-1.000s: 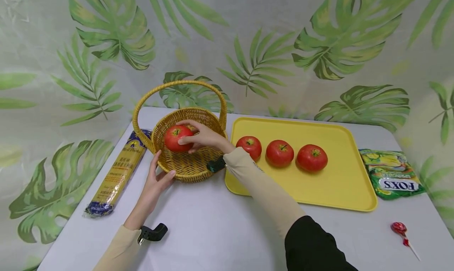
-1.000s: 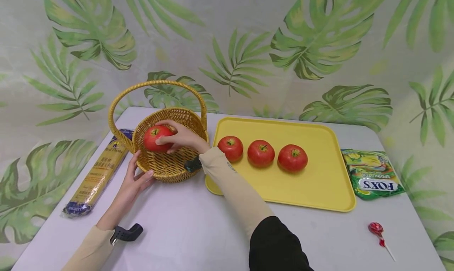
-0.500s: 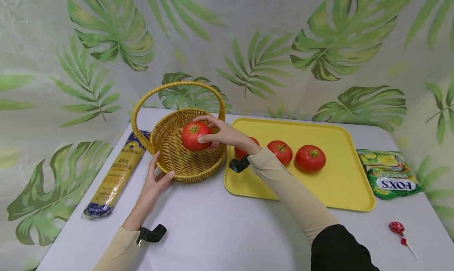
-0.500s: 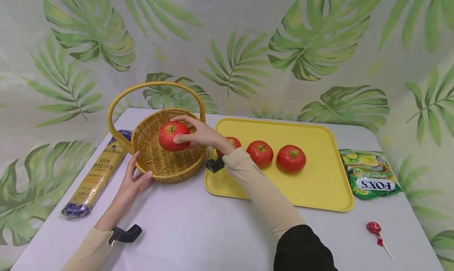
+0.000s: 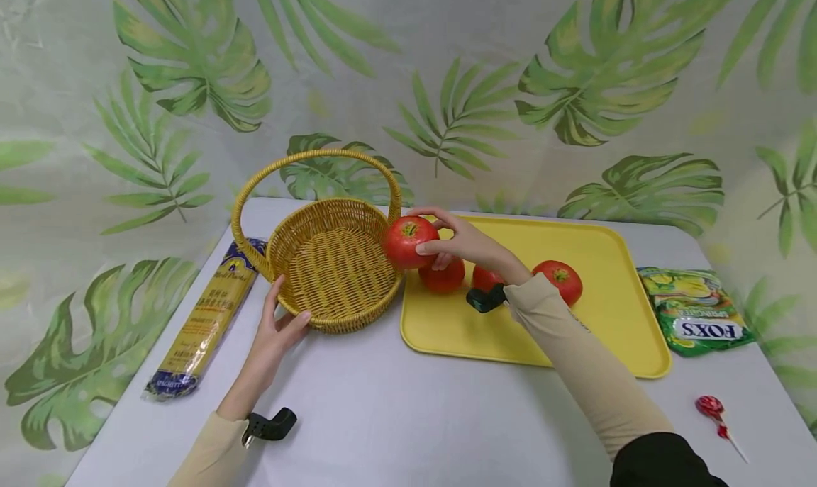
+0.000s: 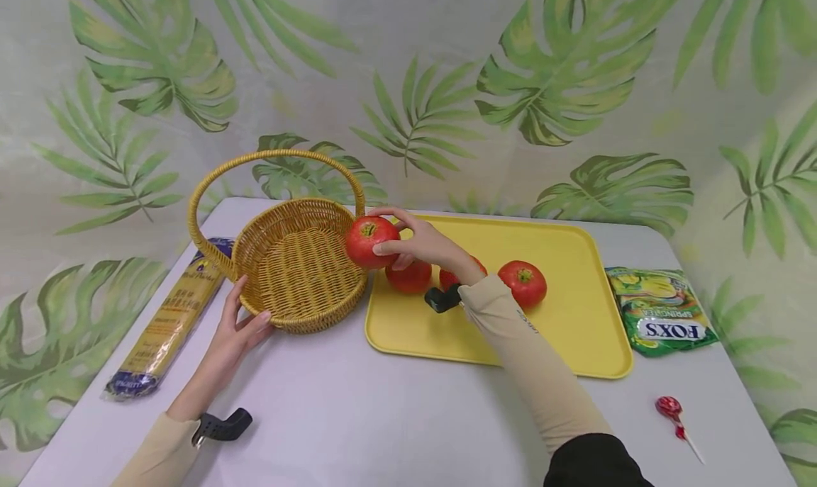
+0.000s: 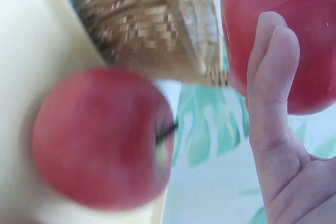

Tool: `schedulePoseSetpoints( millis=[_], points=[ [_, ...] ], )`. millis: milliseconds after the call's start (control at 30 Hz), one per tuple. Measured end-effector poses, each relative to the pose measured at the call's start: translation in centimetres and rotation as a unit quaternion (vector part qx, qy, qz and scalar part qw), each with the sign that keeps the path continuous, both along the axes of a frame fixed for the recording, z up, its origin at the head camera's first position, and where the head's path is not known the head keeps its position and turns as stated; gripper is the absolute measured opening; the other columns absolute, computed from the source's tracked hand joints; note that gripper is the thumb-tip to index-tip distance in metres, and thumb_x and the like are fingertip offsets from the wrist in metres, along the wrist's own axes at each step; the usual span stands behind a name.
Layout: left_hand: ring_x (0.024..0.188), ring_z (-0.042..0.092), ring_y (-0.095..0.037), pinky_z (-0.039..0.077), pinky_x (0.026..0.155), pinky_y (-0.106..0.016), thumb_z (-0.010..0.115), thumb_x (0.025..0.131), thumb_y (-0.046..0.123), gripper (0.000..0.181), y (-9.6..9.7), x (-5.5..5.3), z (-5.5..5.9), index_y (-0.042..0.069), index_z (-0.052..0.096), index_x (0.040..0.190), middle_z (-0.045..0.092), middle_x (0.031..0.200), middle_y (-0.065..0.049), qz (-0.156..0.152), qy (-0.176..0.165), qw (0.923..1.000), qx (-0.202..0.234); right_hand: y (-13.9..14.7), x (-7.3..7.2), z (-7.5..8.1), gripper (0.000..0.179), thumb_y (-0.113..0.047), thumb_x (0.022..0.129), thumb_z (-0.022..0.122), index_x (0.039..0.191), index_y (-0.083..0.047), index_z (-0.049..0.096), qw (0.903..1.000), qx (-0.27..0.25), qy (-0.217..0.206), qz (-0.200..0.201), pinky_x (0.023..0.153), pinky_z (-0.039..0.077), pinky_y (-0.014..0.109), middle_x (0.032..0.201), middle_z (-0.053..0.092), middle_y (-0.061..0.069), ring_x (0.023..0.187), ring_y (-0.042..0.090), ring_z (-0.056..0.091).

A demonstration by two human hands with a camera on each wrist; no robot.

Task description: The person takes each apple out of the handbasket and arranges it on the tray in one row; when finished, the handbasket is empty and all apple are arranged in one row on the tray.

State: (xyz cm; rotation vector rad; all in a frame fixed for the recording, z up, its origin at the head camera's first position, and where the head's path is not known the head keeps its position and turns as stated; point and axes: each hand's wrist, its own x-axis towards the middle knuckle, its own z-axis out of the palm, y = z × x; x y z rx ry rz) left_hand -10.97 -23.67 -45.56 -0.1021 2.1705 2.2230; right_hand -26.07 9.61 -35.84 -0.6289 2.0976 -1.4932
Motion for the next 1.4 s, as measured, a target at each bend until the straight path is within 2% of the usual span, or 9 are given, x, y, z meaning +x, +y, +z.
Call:
schedulePoseSetpoints(
  millis=[67, 267, 500, 900, 1000, 1200, 1400],
  points=[
    [0.136, 0.025, -0.041, 0.038, 0.102, -0.039, 0.057, 0.097, 0.01, 0.083, 0.0, 0.0, 0.0, 0.027, 0.0, 0.154, -0.006, 0.157, -0.012, -0.001, 0.001, 1.0, 0.001, 1.2, 0.0, 0.0, 0.058, -0.027, 0.089, 0.07, 0.14, -0.03, 0.043, 1.0, 0.0, 0.001, -0.008, 0.074, 0.056, 0.047, 0.123, 0.046, 0.016, 0.08, 0.046, 0.061],
    [0.136, 0.024, -0.041, 0.036, 0.103, -0.044, 0.056, 0.097, 0.009, 0.083, 0.0, 0.0, -0.2, 0.029, 0.0, 0.154, -0.007, 0.157, -0.011, -0.002, 0.003, 1.0, 0.0, 4.8, 0.0, -0.5, 0.059, -0.027, 0.089, 0.07, 0.141, -0.028, 0.042, 0.9993, 0.005, 0.007, -0.036, 0.076, 0.054, 0.056, 0.124, 0.045, 0.017, 0.082, 0.051, 0.06],
    [0.136, 0.024, -0.042, 0.036, 0.103, -0.044, 0.057, 0.097, 0.01, 0.083, 0.0, 0.1, -0.1, 0.029, 0.0, 0.154, -0.006, 0.157, -0.014, -0.002, 0.004, 1.0, -0.003, 9.7, 0.5, -1.0, 0.062, -0.029, 0.091, 0.068, 0.144, -0.024, 0.037, 0.996, 0.024, 0.007, -0.085, 0.072, 0.057, 0.041, 0.126, 0.042, 0.02, 0.078, 0.039, 0.064],
    [0.135, 0.025, -0.042, 0.039, 0.1, -0.037, 0.057, 0.097, 0.012, 0.083, -0.2, 0.0, -0.4, 0.029, 0.0, 0.154, -0.005, 0.157, -0.015, -0.006, 0.005, 0.9999, -0.008, 18.0, 2.3, -1.3, 0.059, -0.02, 0.096, 0.06, 0.147, -0.02, 0.031, 0.9885, 0.026, 0.039, -0.144, 0.067, 0.059, 0.036, 0.122, 0.042, 0.023, 0.071, 0.028, 0.066],
    [0.135, 0.025, -0.041, 0.038, 0.101, -0.038, 0.057, 0.097, 0.012, 0.082, -0.2, 0.0, -0.3, 0.03, 0.0, 0.154, -0.004, 0.156, -0.016, -0.007, 0.006, 0.9999, -0.011, 19.6, 2.6, -1.6, 0.058, -0.019, 0.097, 0.058, 0.148, -0.021, 0.031, 0.9863, 0.025, 0.051, -0.155, 0.067, 0.059, 0.037, 0.12, 0.045, 0.021, 0.071, 0.029, 0.066],
    [0.135, 0.026, -0.041, 0.038, 0.101, -0.04, 0.057, 0.097, 0.012, 0.082, -0.2, 0.0, -0.3, 0.03, 0.001, 0.154, -0.004, 0.157, -0.015, -0.005, 0.004, 0.9999, -0.009, 22.3, 3.8, -1.9, 0.053, -0.017, 0.097, 0.057, 0.145, -0.022, 0.035, 0.9757, 0.028, 0.057, -0.21, 0.065, 0.059, 0.038, 0.106, 0.052, 0.012, 0.069, 0.028, 0.067],
    [0.135, 0.025, -0.042, 0.039, 0.101, -0.039, 0.056, 0.097, 0.011, 0.082, -0.2, 0.0, -0.4, 0.03, 0.001, 0.154, -0.003, 0.157, -0.015, -0.005, 0.007, 0.9999, -0.009, 25.1, 5.0, -2.6, 0.053, -0.016, 0.098, 0.055, 0.145, -0.028, 0.032, 0.9703, 0.034, 0.049, -0.234, 0.065, 0.059, 0.032, 0.104, 0.049, 0.008, 0.068, 0.022, 0.067]
  ],
)
